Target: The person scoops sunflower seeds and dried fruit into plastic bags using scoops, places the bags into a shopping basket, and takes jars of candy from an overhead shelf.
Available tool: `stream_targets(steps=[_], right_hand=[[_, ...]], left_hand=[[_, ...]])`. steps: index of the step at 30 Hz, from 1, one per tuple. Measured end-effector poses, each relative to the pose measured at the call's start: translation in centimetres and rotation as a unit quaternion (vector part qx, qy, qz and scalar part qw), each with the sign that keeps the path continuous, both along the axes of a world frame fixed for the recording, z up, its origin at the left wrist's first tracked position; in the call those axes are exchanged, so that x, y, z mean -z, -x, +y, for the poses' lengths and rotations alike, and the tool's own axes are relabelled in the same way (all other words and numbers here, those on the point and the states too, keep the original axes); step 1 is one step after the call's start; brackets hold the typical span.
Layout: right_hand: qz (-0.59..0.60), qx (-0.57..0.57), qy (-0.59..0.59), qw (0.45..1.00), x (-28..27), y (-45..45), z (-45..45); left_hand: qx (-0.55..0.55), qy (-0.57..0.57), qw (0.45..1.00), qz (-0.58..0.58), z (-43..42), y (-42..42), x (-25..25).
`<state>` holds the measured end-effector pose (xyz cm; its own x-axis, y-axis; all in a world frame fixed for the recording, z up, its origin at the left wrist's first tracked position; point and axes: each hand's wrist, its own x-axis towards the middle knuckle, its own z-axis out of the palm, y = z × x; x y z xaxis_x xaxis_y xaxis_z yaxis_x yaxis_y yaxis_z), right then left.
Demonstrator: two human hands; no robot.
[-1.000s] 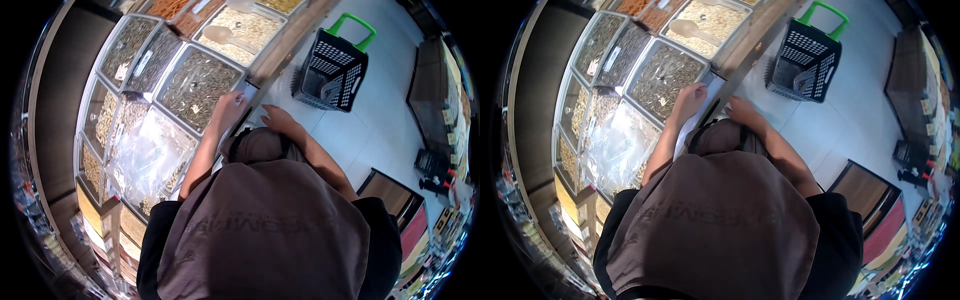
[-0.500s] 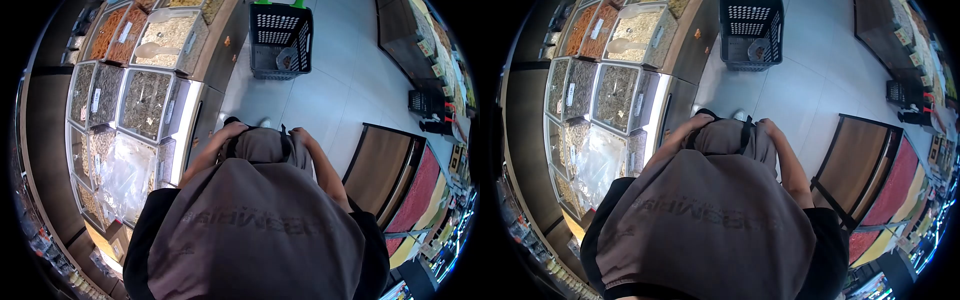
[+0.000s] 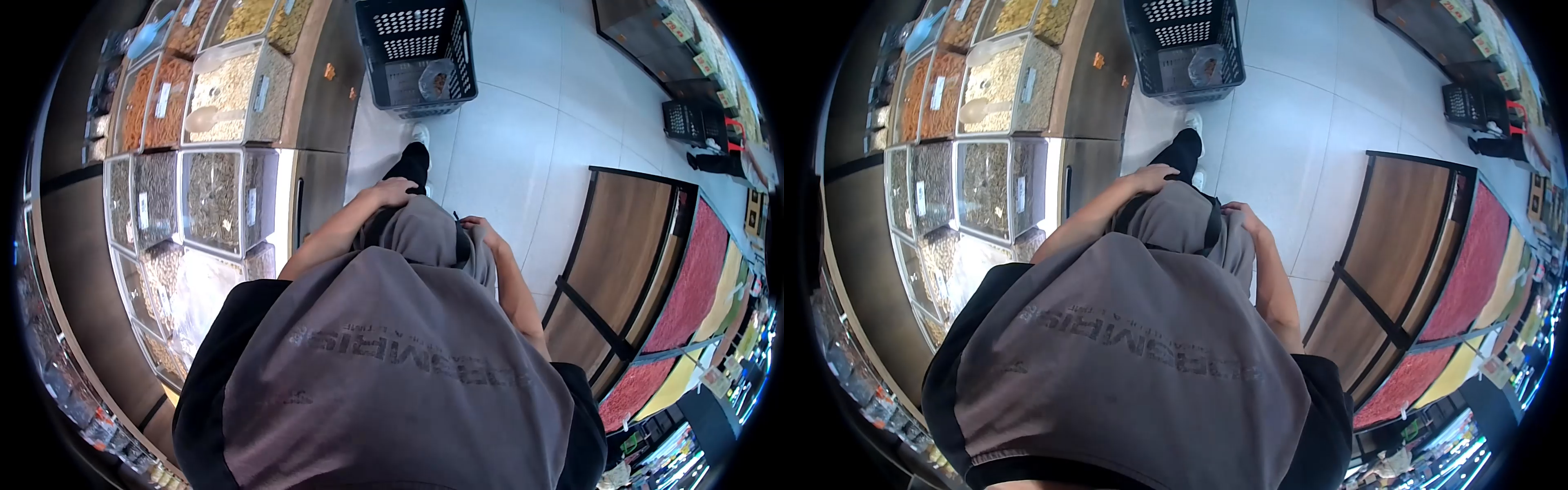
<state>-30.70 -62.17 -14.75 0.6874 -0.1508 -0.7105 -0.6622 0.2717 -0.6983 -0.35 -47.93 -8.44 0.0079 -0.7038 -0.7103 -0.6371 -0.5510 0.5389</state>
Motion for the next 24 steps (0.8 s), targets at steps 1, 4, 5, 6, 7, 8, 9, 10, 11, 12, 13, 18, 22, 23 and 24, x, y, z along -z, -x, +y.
stream_targets(steps=[1,4,5,6,7,8,9,10,11,12,13,18,22,23,24], right_hand=[[0.017,0.01,-0.014,1.0,0.1,0.1,-0.4],[0.055,0.029,-0.013,0.998,-1.3,-0.1,-2.3],[0.072,0.03,0.001,0.997,-2.3,-0.6,-3.1],[0.079,0.038,0.005,0.996,-3.0,-0.8,-3.8],[0.084,0.047,0.002,0.995,-3.4,-1.1,-4.6],[0.089,0.055,0.001,0.995,-3.9,-1.4,-5.8],[0.075,0.067,0.016,0.995,-3.6,-1.4,-6.7],[0.077,0.068,0.022,0.994,-3.5,-1.5,-7.8],[0.073,0.101,0.013,0.992,-3.5,-1.7,-8.8],[0.068,0.132,0.004,0.989,-3.0,-2.1,-9.8],[0.085,0.181,-0.055,0.978,0.2,-1.3,-11.1],[0.097,0.15,0.096,0.979,-1.1,-5.2,-16.7],[0.121,0.118,0.189,0.967,-2.2,-9.0,-21.9],[0.13,0.114,0.193,0.966,-2.5,-9.9,-23.1],[0.14,0.112,0.196,0.964,-2.8,-10.6,-24.1]], left_hand=[[-0.024,0.014,1.0,0.001,-0.7,-0.2,0.5],[-0.109,0.036,0.991,0.073,-3.5,-1.8,1.9],[-0.154,0.061,0.978,0.124,-4.4,-2.8,4.2],[-0.216,0.079,0.956,0.181,-5.1,-3.9,6.7],[-0.338,0.006,0.914,0.226,-6.1,-4.7,5.5],[-0.451,-0.069,0.85,0.264,-7.2,-5.7,4.2],[-0.487,-0.084,0.832,0.253,-7.8,-6.9,5.3],[-0.524,-0.099,0.811,0.24,-8.1,-8.1,7.1],[-0.524,-0.097,0.81,0.244,-8.1,-9.3,8.6],[-0.497,-0.08,0.837,0.215,-7.9,-10.2,9.8],[-0.471,-0.06,0.861,0.184,-8.3,-10.8,10.2],[-0.367,0.063,0.899,0.231,-10.6,-12.4,13.2],[-0.379,0.125,0.858,0.324,-12.9,-13.0,17.7],[-0.39,0.131,0.852,0.322,-13.4,-13.3,18.7],[-0.392,0.122,0.859,0.306,-13.8,-13.7,20.3]])
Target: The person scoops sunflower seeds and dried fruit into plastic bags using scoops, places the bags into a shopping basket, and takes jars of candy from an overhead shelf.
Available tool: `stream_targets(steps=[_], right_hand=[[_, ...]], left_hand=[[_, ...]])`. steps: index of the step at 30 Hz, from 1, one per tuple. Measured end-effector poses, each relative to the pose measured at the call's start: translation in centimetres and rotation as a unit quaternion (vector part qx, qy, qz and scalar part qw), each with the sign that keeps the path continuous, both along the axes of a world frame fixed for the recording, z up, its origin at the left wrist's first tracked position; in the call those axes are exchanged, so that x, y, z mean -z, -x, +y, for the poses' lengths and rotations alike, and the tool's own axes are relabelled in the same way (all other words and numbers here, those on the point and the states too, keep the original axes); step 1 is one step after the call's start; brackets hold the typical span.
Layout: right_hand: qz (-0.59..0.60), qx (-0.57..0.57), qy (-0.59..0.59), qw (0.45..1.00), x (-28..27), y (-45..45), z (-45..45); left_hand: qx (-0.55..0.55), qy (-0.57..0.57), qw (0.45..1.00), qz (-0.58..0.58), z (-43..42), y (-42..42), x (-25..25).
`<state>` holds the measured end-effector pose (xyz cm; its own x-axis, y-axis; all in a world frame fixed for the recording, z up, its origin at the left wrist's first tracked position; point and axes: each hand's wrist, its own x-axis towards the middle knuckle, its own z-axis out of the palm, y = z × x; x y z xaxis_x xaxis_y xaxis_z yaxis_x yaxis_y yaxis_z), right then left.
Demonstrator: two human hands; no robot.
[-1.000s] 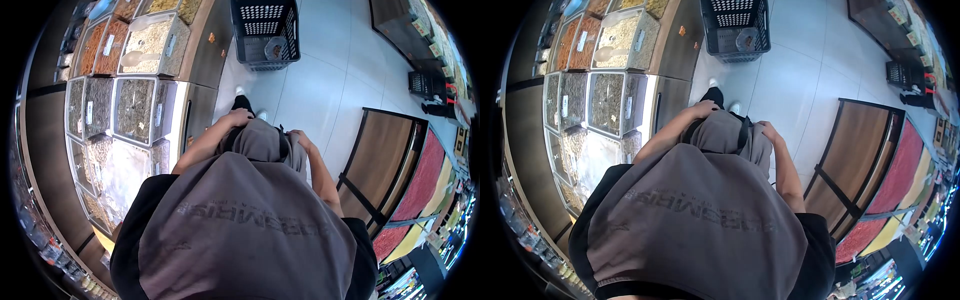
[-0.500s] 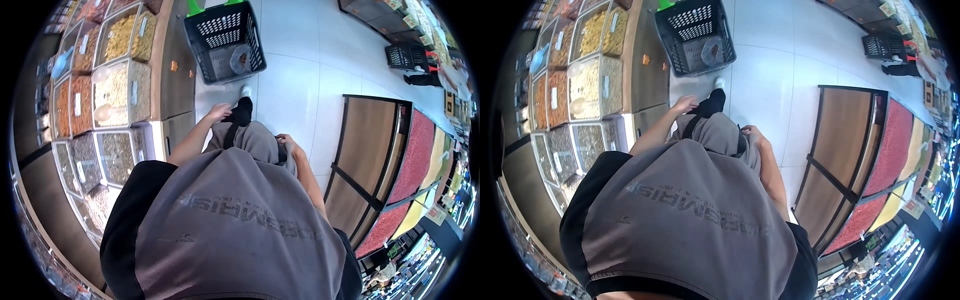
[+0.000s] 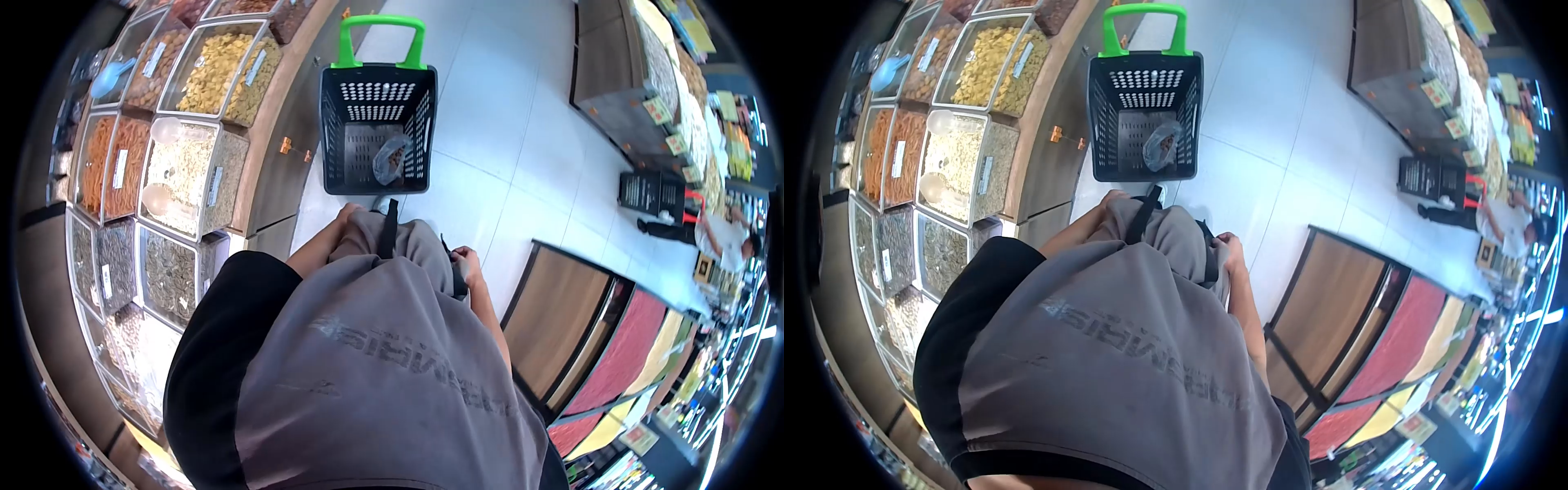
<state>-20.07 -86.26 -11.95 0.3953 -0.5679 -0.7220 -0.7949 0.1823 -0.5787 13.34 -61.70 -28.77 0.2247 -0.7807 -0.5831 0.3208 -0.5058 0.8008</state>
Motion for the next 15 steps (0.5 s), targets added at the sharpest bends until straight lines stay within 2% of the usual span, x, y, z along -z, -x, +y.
stream_targets(steps=[2,4,5,6,8,11,12,15], right_hand=[[-0.001,-0.032,0.053,0.998,-1.8,-2.0,-1.7],[-0.049,-0.041,0.074,0.995,-0.8,-2.9,-3.8],[-0.057,-0.037,0.073,0.995,-1.9,-4.1,-4.7],[-0.057,-0.028,0.078,0.995,-0.8,-4.5,-5.7],[-0.056,-0.038,0.079,0.995,-1.0,-6.0,-7.6],[-0.085,-0.054,0.06,0.993,0.8,-7.6,-11.4],[-0.101,-0.041,0.046,0.993,1.2,-8.3,-12.8],[-0.091,-0.096,0.022,0.991,1.3,-11.4,-17.9]], left_hand=[[-0.006,-0.009,1.0,-0.015,-2.2,-1.1,-0.4],[-0.213,-0.158,0.958,0.107,-5.6,-1.2,-3.9],[-0.313,-0.165,0.907,0.229,-6.4,-2.0,-3.9],[-0.322,-0.179,0.902,0.226,-7.3,-2.6,-6.8],[-0.243,-0.192,0.943,0.123,-9.1,-3.3,-8.3],[-0.26,-0.172,0.942,0.125,-13.6,-5.6,-13.2],[-0.269,-0.151,0.945,0.106,-15.5,-6.8,-13.7],[-0.328,-0.094,0.937,0.075,-22.9,-11.6,-16.5]])
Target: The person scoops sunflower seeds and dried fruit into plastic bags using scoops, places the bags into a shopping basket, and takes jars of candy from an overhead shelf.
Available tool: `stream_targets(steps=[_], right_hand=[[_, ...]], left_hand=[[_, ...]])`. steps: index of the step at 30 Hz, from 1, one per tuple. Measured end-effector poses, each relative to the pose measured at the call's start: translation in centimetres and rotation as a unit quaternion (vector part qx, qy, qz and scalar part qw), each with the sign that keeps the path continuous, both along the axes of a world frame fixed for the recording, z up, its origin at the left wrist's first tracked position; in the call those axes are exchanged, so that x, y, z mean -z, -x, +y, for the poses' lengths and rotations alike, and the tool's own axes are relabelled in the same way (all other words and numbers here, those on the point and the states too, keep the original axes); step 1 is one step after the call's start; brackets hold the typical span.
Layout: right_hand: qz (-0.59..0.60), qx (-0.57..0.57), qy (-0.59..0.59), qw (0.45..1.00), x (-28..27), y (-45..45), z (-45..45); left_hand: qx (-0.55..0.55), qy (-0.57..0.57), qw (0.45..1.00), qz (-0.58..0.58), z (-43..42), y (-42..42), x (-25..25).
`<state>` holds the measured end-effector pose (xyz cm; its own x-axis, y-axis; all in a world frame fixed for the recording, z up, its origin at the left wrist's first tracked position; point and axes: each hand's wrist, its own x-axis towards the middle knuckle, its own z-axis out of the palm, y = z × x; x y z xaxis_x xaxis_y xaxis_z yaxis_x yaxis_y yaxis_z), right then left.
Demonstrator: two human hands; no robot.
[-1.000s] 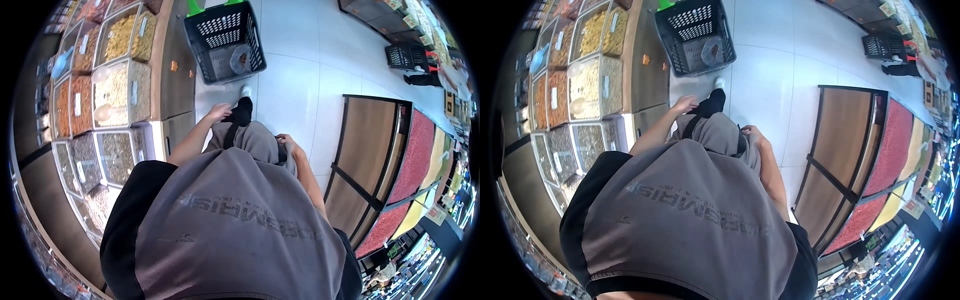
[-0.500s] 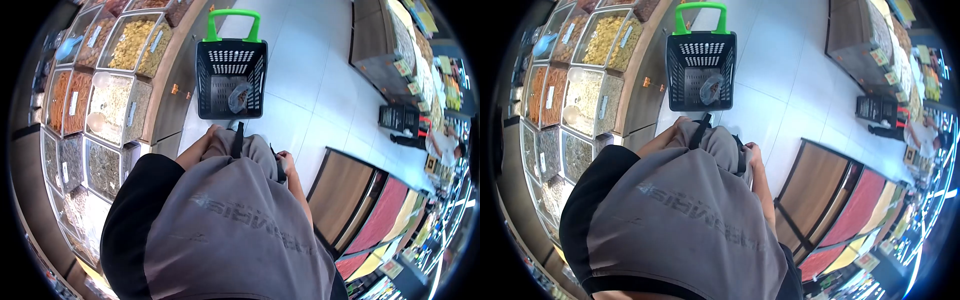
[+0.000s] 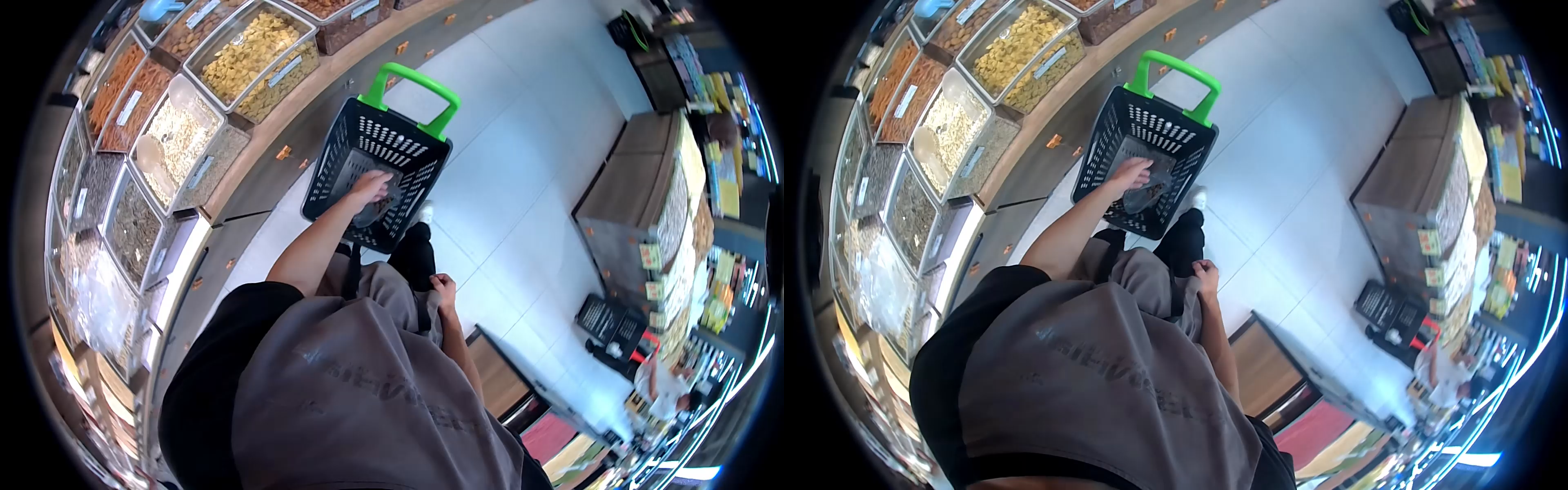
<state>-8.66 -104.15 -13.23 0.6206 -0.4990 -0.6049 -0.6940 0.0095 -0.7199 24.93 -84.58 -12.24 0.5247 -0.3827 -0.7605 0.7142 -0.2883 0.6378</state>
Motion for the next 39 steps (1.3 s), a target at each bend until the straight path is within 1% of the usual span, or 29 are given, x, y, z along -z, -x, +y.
stream_targets(steps=[2,3,4,5,6,7,8,10,12,13,15,16,17,18,19,20,21,22,23,24,25,26,27,28,29,31,35,38,39], right_hand=[[-0.004,-0.068,-0.013,0.998,1.0,-2.2,-4.0],[0.034,-0.127,0.02,0.991,0.6,-3.9,-6.0],[0.052,-0.176,0.022,0.983,-0.2,-5.8,-8.0],[0.07,-0.221,0.024,0.972,-1.1,-7.4,-9.7],[0.071,-0.236,0.02,0.969,-1.9,-8.8,-11.5],[0.066,-0.303,0.035,0.95,-2.7,-10.4,-13.7],[0.059,-0.369,0.052,0.926,-3.1,-12.1,-15.9],[0.052,-0.405,0.061,0.911,-3.4,-15.4,-20.1],[0.037,-0.423,0.079,0.902,-3.9,-18.9,-23.8],[0.001,-0.424,0.1,0.9,-3.7,-20.8,-25.3],[-0.077,-0.424,0.157,0.889,-4.3,-25.2,-27.4],[-0.111,-0.432,0.185,0.876,-4.2,-27.5,-28.1],[-0.103,-0.428,0.222,0.87,-5.2,-30.0,-27.8],[-0.164,-0.463,0.273,0.827,-4.6,-32.2,-28.0],[-0.147,-0.472,0.218,0.842,-6.6,-34.4,-26.9],[-0.152,-0.491,0.204,0.833,-8.1,-36.2,-25.6],[-0.204,-0.511,0.205,0.809,-9.2,-37.6,-24.2],[-0.196,-0.523,0.19,0.808,-12.8,-38.4,-21.7],[-0.197,-0.542,0.183,0.796,-14.7,-39.2,-19.9],[-0.255,-0.614,0.293,0.687,-15.9,-39.6,-18.4],[-0.305,-0.665,0.392,0.558,-16.1,-39.3,-17.5],[-0.304,-0.677,0.382,0.551,-15.6,-38.9,-16.9],[-0.326,-0.728,0.375,0.473,-14.8,-38.7,-16.5],[-0.343,-0.771,0.364,0.394,-14.4,-37.7,-16.4],[-0.339,-0.777,0.356,0.394,-13.9,-36.6,-16.3],[-0.266,-0.862,0.325,0.283,-13.6,-34.6,-16.1],[-0.166,-0.887,0.304,0.304,-11.2,-29.3,-17.0],[-0.141,-0.9,0.306,0.276,-11.3,-25.2,-18.4],[-0.138,-0.898,0.31,0.278,-11.0,-23.7,-19.0]], left_hand=[[-0.049,0.022,0.998,-0.036,-5.9,-3.8,-2.8],[-0.141,0.024,0.988,-0.064,-9.4,-5.3,-3.9],[-0.193,0.04,0.974,-0.108,-12.5,-7.0,-4.2],[-0.226,0.023,0.961,-0.159,-15.6,-9.5,-1.5],[-0.263,-0.011,0.945,-0.195,-18.4,-10.9,-1.9],[-0.321,0.027,0.932,-0.164,-20.9,-12.1,-3.8],[-0.333,0.018,0.932,-0.142,-22.9,-13.4,-4.4],[-0.355,0.011,0.927,-0.121,-25.4,-15.4,-5.0],[-0.402,-0.101,0.907,-0.081,-26.9,-16.0,-5.4],[-0.413,-0.103,0.901,-0.082,-27.6,-16.3,-4.2],[-0.404,-0.172,0.883,-0.167,-27.7,-15.4,-2.0],[-0.384,-0.133,0.893,-0.191,-27.1,-14.2,-2.3],[-0.347,-0.14,0.906,-0.199,-26.9,-13.1,-1.7],[-0.308,-0.148,0.917,-0.204,-26.7,-11.8,-1.2],[-0.306,-0.099,0.933,-0.159,-26.9,-9.7,-2.2],[-0.31,-0.116,0.923,-0.196,-28.0,-7.4,-1.4],[-0.298,-0.106,0.928,-0.197,-28.8,-5.1,-0.1],[-0.259,-0.153,0.92,-0.25,-28.9,-2.4,-1.9],[-0.235,-0.178,0.93,-0.219,-29.2,0.1,-2.7],[-0.2,-0.124,0.954,-0.186,-28.3,2.6,-4.9],[-0.215,-0.128,0.952,-0.174,-27.6,4.8,-5.6],[-0.164,-0.103,0.965,-0.178,-27.1,7.2,-5.9],[-0.109,-0.076,0.975,-0.18,-26.7,9.7,-5.9],[-0.115,-0.074,0.977,-0.166,-26.6,12.4,-5.3],[-0.085,-0.047,0.978,-0.184,-26.1,14.6,-4.4],[-0.05,-0.016,0.979,-0.195,-25.1,17.6,-4.0],[-0.001,0.023,0.991,-0.136,-23.2,20.9,-5.4],[0.156,0.018,0.985,-0.07,-22.0,22.4,-6.1],[0.159,0.021,0.984,-0.073,-21.4,22.6,-6.9]])
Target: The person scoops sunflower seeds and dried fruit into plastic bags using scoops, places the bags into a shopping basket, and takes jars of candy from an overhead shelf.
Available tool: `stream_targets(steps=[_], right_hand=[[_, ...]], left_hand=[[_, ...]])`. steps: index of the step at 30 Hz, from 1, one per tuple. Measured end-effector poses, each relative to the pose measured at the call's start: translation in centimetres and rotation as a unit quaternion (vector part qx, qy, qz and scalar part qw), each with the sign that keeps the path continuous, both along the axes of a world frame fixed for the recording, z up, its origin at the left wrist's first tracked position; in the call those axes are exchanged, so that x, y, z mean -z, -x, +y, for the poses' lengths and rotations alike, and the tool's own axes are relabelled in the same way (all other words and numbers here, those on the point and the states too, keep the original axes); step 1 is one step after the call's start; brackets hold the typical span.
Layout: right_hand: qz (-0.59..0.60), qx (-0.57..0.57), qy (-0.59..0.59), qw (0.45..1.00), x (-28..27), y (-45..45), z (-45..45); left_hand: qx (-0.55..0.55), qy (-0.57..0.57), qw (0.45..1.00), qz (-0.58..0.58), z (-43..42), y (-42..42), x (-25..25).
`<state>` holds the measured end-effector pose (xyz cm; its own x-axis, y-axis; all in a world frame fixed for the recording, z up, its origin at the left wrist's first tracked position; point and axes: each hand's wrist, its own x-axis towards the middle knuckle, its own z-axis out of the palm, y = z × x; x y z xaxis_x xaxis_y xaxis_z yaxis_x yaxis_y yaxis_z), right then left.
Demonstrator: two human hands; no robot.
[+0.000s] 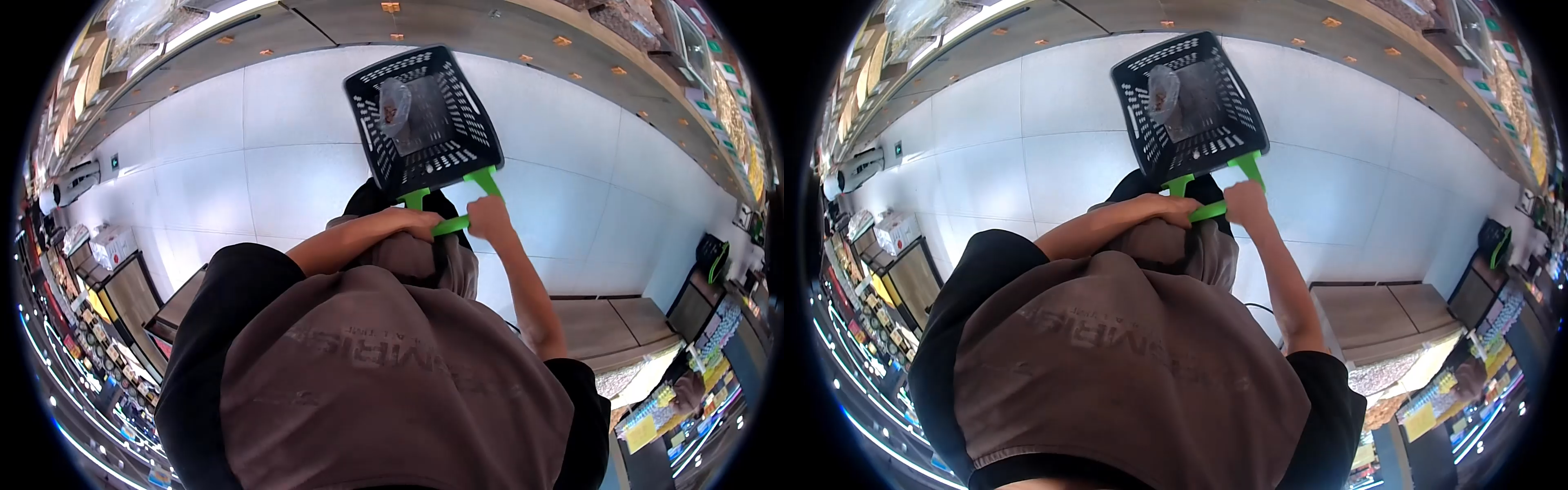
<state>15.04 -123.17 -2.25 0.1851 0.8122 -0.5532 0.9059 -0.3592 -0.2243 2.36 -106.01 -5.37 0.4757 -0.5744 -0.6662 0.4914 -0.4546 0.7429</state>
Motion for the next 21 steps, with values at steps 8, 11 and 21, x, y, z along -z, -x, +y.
stream_targets(steps=[8,11,21], right_hand=[[0.099,0.179,0.098,0.974,0.8,11.5,0.1],[0.114,0.234,0.057,0.964,2.7,14.5,2.8],[0.203,0.443,-0.096,0.868,5.9,15.3,13.2]], left_hand=[[0.223,-0.075,0.968,-0.083,3.7,4.5,0.7],[0.283,-0.146,0.938,-0.135,7.1,4.6,-0.1],[0.417,-0.349,0.802,-0.247,15.0,-0.8,0.7]])
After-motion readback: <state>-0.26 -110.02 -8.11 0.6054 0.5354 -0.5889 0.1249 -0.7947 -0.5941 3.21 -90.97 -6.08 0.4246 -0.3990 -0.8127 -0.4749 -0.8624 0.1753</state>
